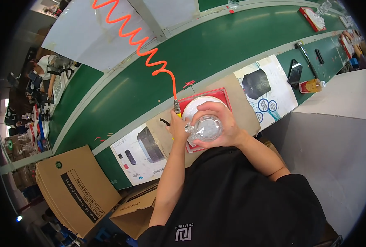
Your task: Cleaning glass components with a compressed air nozzle and packing them into cardboard boxes for shipping.
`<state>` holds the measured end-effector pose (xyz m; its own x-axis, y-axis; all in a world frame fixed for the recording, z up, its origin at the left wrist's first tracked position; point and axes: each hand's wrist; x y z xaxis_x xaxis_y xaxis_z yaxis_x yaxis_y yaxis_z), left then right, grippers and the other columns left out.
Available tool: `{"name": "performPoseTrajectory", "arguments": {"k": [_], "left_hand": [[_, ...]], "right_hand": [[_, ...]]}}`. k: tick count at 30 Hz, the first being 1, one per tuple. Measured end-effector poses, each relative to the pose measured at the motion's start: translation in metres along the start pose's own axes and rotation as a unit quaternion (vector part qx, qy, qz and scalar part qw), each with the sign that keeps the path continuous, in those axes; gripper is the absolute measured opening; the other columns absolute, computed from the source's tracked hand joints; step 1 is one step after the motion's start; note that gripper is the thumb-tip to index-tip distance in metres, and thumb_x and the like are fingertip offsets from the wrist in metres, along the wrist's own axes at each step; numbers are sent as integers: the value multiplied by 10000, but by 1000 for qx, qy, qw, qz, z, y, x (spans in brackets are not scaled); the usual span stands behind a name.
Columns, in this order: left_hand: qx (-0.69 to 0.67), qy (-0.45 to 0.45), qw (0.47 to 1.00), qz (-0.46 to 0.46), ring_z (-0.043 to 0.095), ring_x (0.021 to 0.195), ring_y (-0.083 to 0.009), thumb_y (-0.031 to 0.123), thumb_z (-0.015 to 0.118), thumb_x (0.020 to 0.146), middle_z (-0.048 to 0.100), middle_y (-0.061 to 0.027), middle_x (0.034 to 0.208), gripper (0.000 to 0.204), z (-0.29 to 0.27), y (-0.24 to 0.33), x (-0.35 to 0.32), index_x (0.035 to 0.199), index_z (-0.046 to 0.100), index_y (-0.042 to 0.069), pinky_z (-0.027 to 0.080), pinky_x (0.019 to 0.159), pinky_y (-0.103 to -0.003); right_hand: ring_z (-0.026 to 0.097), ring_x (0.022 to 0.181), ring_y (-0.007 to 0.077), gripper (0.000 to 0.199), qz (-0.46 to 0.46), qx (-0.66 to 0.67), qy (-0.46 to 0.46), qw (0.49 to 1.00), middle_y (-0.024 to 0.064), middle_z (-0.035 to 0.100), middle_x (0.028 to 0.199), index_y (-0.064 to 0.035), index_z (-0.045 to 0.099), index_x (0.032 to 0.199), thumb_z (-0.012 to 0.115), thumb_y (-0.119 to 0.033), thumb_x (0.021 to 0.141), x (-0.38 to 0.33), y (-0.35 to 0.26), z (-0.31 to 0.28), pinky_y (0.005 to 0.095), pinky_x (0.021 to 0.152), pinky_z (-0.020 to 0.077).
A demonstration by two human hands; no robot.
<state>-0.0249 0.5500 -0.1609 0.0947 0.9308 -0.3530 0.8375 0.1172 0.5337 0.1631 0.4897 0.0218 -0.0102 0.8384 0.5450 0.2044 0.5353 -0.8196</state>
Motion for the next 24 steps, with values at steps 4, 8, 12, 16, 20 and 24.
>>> {"name": "performPoseTrajectory", "arguments": {"k": [4, 8, 12, 16, 20, 24], "left_hand": [[-32, 17, 999, 25, 605, 1142, -342, 374, 691, 792, 637, -132, 1231, 679, 11, -20, 10, 1326, 375, 101, 233, 1012, -628], [-81, 36, 996, 30, 611, 1128, -351, 437, 691, 799, 640, -140, 1224, 700, 7, -22, 4, 1322, 375, 97, 216, 1011, -648], [-60, 46, 997, -8, 640, 1032, -389, 420, 689, 827, 669, -193, 1103, 633, -38, 13, -27, 1277, 424, 61, 371, 949, -539], [-128, 20, 992, -8, 664, 941, -360, 334, 705, 838, 680, -197, 993, 498, -69, -3, -49, 1167, 514, 13, 501, 768, -399], [-181, -55, 982, -20, 646, 841, -244, 291, 712, 836, 662, -147, 940, 476, -69, 8, -74, 1173, 533, 6, 499, 745, -369], [-255, -79, 961, -69, 634, 782, -195, 229, 700, 845, 652, -128, 997, 546, -40, -4, -80, 1314, 496, 37, 511, 647, -318]], "right_hand": [[627, 1026, 260, 912, 11, 16, -33, 999, 113, 656, 1075, -23, 373, 1292, 937, -264, 617, 0, 5, 5, 375, 931, 448], [577, 1106, 273, 901, -4, 38, 15, 999, 141, 578, 1210, -32, 375, 1289, 905, -383, 650, -10, 4, -9, 405, 920, 442], [579, 1038, 267, 705, 27, -51, 186, 981, 137, 584, 1114, -34, 475, 1198, 858, -376, 715, -100, 47, -41, 395, 878, 451], [574, 999, 272, 432, 72, -189, -83, 976, 85, 605, 1018, -72, 596, 1001, 822, -308, 718, -130, 61, -35, 386, 900, 462], [578, 984, 237, 346, -10, -275, -205, 939, 39, 616, 954, -121, 628, 971, 756, -363, 760, -123, 67, -7, 399, 953, 417], [582, 975, 201, 320, -32, -289, -239, 927, 11, 618, 937, -153, 647, 970, 730, -392, 775, -129, 78, 3, 386, 955, 398]]}}
Point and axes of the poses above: each hand's wrist, its own x-axis towards the middle knuckle, its own z-axis out of the palm, y = z × x
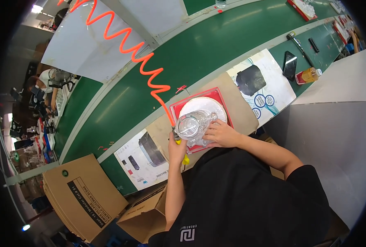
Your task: Cleaning glass components with a compressed air nozzle and packing them into cardboard boxes for shipping.
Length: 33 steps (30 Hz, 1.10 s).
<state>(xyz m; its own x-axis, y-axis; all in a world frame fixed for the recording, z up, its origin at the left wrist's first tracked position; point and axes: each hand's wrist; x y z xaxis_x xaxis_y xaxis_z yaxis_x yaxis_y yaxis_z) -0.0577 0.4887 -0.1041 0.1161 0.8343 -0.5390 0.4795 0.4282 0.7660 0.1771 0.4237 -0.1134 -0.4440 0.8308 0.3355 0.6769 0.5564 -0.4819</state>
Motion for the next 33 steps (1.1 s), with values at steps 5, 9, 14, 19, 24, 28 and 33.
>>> {"name": "performPoseTrajectory", "arguments": {"k": [5, 9, 14, 19, 24, 28, 33], "left_hand": [[-29, -6, 998, -60, 646, 832, -206, 174, 717, 816, 642, -146, 1102, 621, 7, 20, -7, 1360, 445, 48, 524, 670, -314], [13, 2, 993, 121, 632, 1023, -204, 81, 780, 732, 634, -125, 1178, 766, 11, 4, 1, 1395, 400, 33, 507, 877, -323], [-14, -20, 995, 98, 602, 1110, -193, 60, 812, 691, 622, -115, 1228, 776, 13, 4, 1, 1370, 439, 5, 464, 960, -318], [-2, -32, 996, 80, 608, 1086, -180, 64, 815, 692, 628, -109, 1212, 723, 8, 10, -1, 1331, 485, -9, 474, 939, -309], [18, -69, 992, 102, 610, 1057, -162, 69, 807, 705, 638, -100, 1188, 716, 5, 22, -4, 1333, 476, -20, 478, 925, -300], [23, -100, 991, 85, 612, 1052, -157, 71, 799, 712, 643, -95, 1184, 709, 0, 26, -4, 1336, 475, -20, 479, 920, -294], [30, -83, 991, 100, 602, 1069, -158, 40, 806, 695, 625, -91, 1211, 773, 4, 12, 3, 1367, 432, -31, 473, 943, -301]], "right_hand": [[583, 960, 171, 290, 50, 53, 10, 997, -15, 625, 937, -159, 660, 945, 732, -377, 768, 1, -5, 9, 374, 915, 403], [576, 1022, 150, 284, 57, 34, -45, 997, -24, 642, 1016, -171, 689, 1009, 721, -350, 791, 3, -7, 5, 366, 897, 383], [577, 978, 154, 296, 52, 35, -16, 998, -22, 630, 979, -168, 680, 997, 735, -348, 768, 0, -5, 12, 358, 868, 387], [576, 925, 163, 300, 54, 57, 18, 997, -13, 601, 941, -164, 669, 975, 753, -331, 740, -1, -6, 11, 352, 819, 396], [570, 886, 167, 283, 51, 59, 17, 997, -9, 567, 904, -169, 669, 964, 757, -325, 745, -2, -5, 14, 351, 782, 394], [572, 883, 165, 286, 55, 59, 16, 997, -10, 570, 907, -169, 670, 965, 759, -325, 742, -1, -6, 13, 349, 778, 394], [573, 887, 161, 279, 63, 72, 17, 995, -11, 577, 916, -172, 676, 958, 762, -324, 740, -1, -7, 15, 344, 779, 393]]}}
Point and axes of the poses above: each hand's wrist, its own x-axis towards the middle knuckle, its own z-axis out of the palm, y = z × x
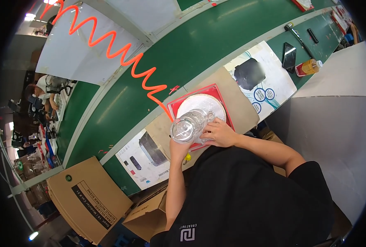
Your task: Cleaning glass components with a compressed air nozzle and packing them into cardboard boxes for shipping.
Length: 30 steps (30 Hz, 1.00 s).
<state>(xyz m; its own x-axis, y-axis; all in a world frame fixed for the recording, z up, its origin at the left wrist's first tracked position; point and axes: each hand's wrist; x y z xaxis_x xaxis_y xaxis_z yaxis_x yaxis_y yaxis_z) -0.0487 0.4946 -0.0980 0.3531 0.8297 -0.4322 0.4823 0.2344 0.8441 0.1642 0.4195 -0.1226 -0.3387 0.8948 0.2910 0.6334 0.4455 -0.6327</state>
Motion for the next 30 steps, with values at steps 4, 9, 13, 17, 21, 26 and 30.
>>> {"name": "performPoseTrajectory", "arguments": {"k": [4, 9, 13, 17, 21, 26, 30], "left_hand": [[-53, 35, 998, -27, 594, 1087, -171, 17, 806, 685, 603, -96, 1238, 796, 6, 0, -2, 1378, 417, -30, 468, 956, -308], [-82, 8, 995, -57, 589, 1101, -168, -6, 800, 677, 595, -96, 1243, 827, 2, 15, -5, 1396, 393, -25, 467, 962, -305], [-88, 2, 995, -51, 591, 1102, -167, -11, 799, 673, 597, -97, 1241, 845, -1, 16, -4, 1405, 377, -24, 470, 960, -303], [-45, -6, 998, -50, 594, 1094, -168, 1, 806, 673, 605, -99, 1229, 843, -4, 9, -3, 1399, 379, -23, 472, 953, -302], [-14, -10, 1000, -22, 597, 1079, -165, 36, 835, 670, 621, -90, 1203, 859, -5, 5, 0, 1396, 379, -20, 472, 946, -298], [-41, -6, 999, -21, 602, 1064, -160, 56, 847, 673, 630, -82, 1190, 835, -5, 4, 0, 1379, 408, -20, 477, 938, -298], [-62, -16, 997, -51, 604, 1058, -154, 53, 846, 677, 626, -83, 1199, 790, -5, 6, 0, 1355, 448, -24, 483, 930, -302]], "right_hand": [[575, 896, 159, 263, 1, -4, 7, 1000, -13, 583, 925, -174, 681, 944, 765, -318, 740, -1, 0, -1, 340, 784, 392], [572, 931, 155, 250, 9, 0, -1, 1000, -14, 587, 947, -170, 681, 933, 767, -305, 741, -1, -1, -1, 343, 800, 389], [570, 945, 155, 244, 16, 4, 3, 1000, -14, 589, 960, -168, 679, 929, 767, -298, 741, -3, 0, 0, 345, 806, 386], [571, 952, 161, 261, 13, 13, -6, 1000, -17, 604, 971, -172, 682, 966, 762, -290, 748, -4, 1, 2, 346, 807, 377], [572, 954, 163, 261, 6, 20, -4, 1000, -15, 604, 969, -166, 680, 966, 759, -289, 750, -3, 3, 0, 346, 808, 376], [569, 953, 162, 270, 5, 20, -2, 1000, -3, 583, 955, -155, 663, 937, 765, -295, 729, -1, 2, 0, 347, 808, 375], [568, 951, 165, 274, 5, 17, -7, 1000, -1, 581, 953, -155, 659, 934, 771, -286, 721, -1, 1, 0, 347, 804, 377]]}}
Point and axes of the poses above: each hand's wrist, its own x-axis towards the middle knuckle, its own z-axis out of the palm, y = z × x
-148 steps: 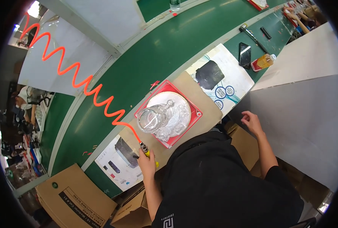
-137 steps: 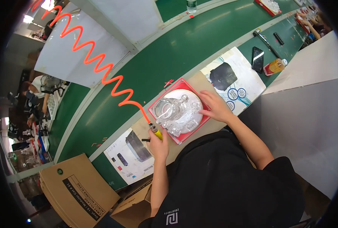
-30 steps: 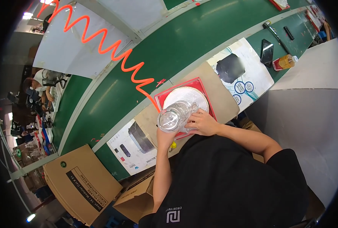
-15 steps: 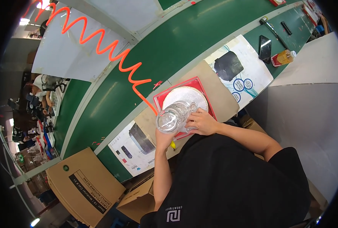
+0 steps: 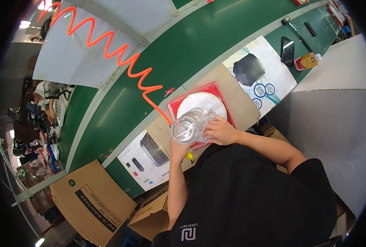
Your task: Cleaning glass components with a compressed air nozzle and packing them into cardboard boxes for shipping.
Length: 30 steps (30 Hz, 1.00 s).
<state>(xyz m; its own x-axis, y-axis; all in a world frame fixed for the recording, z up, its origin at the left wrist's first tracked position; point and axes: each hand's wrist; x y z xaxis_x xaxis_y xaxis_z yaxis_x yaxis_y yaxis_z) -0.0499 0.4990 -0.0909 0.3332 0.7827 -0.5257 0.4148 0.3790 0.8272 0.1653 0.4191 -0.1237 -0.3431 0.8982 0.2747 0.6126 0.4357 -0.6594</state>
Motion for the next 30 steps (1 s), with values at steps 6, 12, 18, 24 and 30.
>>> {"name": "performPoseTrajectory", "arguments": {"k": [6, 12, 18, 24, 30], "left_hand": [[-5, 14, 1000, 21, 606, 1050, -150, 66, 849, 681, 631, -88, 1201, 750, 3, 3, -2, 1328, 482, -31, 484, 923, -295], [5, 11, 1000, 14, 616, 1031, -153, 81, 843, 688, 654, -86, 1155, 675, 1, 4, -3, 1280, 537, -28, 489, 912, -302], [27, 34, 998, 47, 620, 1030, -161, 80, 841, 687, 656, -85, 1155, 661, 4, -1, -4, 1270, 547, -23, 492, 908, -303], [39, 24, 997, 55, 620, 1051, -170, 73, 844, 677, 650, -100, 1183, 720, 4, 4, -3, 1310, 513, -23, 487, 927, -303], [34, 35, 995, 91, 631, 1040, -182, 79, 839, 661, 665, -115, 1147, 682, 3, -6, 3, 1264, 541, -33, 489, 924, -312]], "right_hand": [[569, 954, 165, 281, 6, -3, -2, 1000, 1, 577, 945, -156, 659, 945, 768, -299, 729, -1, 0, -3, 347, 799, 375], [570, 965, 162, 282, 6, -4, -18, 1000, 0, 578, 950, -158, 659, 952, 764, -317, 744, -1, 1, -2, 346, 802, 377], [571, 959, 196, 279, -17, 42, -8, 999, 8, 602, 987, -159, 675, 973, 764, -324, 766, 0, 1, -13, 359, 810, 399], [565, 1054, 265, 315, 78, -45, 98, 991, 64, 606, 1070, -93, 643, 1004, 776, -259, 771, -12, 5, -32, 397, 914, 444], [566, 1073, 256, 331, 174, 13, 102, 979, 43, 617, 1116, -92, 644, 1006, 790, -244, 750, -21, 11, -28, 397, 895, 466]]}}
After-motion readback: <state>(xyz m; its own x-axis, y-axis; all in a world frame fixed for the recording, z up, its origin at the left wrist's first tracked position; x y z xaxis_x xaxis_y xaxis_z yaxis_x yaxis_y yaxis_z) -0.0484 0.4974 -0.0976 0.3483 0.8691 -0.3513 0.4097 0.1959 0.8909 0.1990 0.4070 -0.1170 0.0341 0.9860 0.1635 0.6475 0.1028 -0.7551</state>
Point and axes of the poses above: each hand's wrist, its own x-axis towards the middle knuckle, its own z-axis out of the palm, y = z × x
